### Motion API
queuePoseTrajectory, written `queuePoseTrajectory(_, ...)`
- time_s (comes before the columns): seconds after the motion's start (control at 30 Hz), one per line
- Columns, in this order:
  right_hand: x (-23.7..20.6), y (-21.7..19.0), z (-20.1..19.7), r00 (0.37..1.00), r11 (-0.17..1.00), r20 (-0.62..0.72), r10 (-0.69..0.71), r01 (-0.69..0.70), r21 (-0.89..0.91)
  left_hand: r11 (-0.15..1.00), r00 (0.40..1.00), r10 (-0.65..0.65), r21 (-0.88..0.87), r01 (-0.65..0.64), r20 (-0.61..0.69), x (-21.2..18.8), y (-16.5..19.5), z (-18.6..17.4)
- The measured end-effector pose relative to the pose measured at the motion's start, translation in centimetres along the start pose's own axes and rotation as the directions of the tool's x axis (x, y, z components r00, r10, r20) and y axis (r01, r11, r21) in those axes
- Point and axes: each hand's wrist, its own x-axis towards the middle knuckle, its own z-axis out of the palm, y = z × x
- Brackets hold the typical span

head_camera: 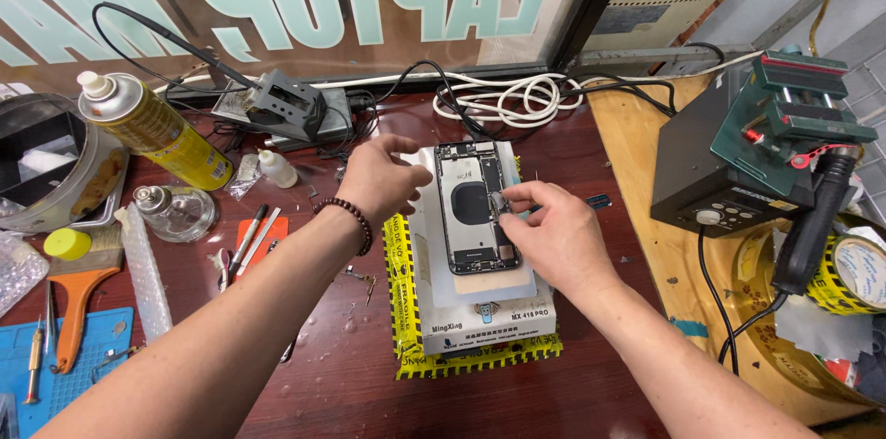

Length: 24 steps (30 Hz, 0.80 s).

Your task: The person disassembles a smartphone, removes a metal bracket, and uses pliers to trim a ribbon cable. They then reposition the bracket and use a screwdriver to secure components inside the phone chassis.

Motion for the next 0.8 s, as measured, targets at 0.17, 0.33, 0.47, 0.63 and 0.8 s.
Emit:
queuePoseTrajectory(0.17,0.5,0.4,-0.2,1.000,0.996,0.013,0.021,-0.022,0.084,0.997,0.997,-0.066,-0.038,0.067,0.034,-2.1,-0.4,0.6)
queuePoseTrajectory(0.33,1.1,0.8,0.6,0.999,0.999,-0.018,0.034,-0.034,0.031,1.000,0.999,-0.030,0.004,0.030,0.022,-3.2,-0.1,1.3)
queuePoseTrajectory(0.47,1.0,1.3,0.2,0.999,0.993,0.020,-0.027,0.024,0.116,0.998,1.000,-0.023,0.065,0.023,-0.001,-3.9,0.1,1.6)
queuePoseTrajectory(0.63,1.0,1.3,0.1,0.998,0.998,0.057,-0.019,0.015,0.065,0.971,0.995,0.088,0.228,-0.074,-0.053,-4.8,0.0,2.5)
queuePoseTrajectory(0.8,1.1,0.9,0.4,1.000,1.000,0.029,-0.006,0.005,0.020,0.951,0.988,0.127,0.294,-0.097,-0.083,-5.4,0.3,2.8)
